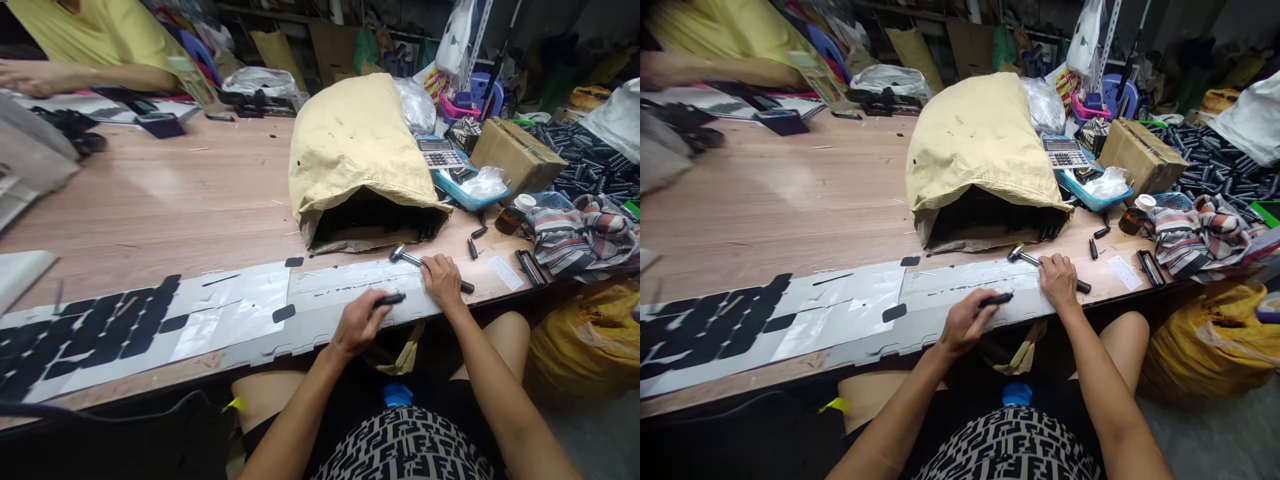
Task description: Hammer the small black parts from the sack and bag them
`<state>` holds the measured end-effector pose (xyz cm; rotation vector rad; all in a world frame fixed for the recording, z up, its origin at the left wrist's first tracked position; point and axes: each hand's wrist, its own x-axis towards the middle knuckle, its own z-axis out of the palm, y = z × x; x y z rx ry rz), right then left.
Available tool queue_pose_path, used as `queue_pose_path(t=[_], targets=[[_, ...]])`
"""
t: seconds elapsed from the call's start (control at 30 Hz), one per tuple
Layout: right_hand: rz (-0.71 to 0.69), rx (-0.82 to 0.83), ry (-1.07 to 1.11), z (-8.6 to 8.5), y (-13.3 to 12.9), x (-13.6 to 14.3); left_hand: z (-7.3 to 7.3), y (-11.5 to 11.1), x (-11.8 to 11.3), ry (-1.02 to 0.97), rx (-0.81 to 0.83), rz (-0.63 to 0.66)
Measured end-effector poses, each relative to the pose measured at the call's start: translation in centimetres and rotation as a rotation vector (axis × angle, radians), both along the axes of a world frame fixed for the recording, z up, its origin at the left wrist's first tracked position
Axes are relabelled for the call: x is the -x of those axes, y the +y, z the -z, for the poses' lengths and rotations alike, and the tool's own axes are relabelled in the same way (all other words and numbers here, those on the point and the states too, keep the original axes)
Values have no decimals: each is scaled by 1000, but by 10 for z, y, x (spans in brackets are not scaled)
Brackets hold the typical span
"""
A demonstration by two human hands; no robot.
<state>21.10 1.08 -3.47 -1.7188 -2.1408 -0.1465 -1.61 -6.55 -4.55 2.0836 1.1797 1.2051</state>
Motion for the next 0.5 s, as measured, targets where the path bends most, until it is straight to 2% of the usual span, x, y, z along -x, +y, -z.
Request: queue_pose_path(t=[0.1, 0.17, 0.2, 0.33, 0.4, 0.5], targets=[[11, 10, -13, -1, -1, 1, 19, -42, -7, -13, -68, 182], [14, 6, -19, 0, -1, 1, 37, -61, -11, 55, 55, 211], [14, 3, -20, 0, -1, 1, 45, -67, -12, 110, 170, 179], [8, 0, -19, 1, -1, 1, 72, -66, -16, 365, 653, -31], [9, 3, -22, 1, -1, 1, 78, -61, -20, 454, 776, -63], [15, 6, -26, 0, -3, 2, 80, -59, -29, 556, 863, -60]])
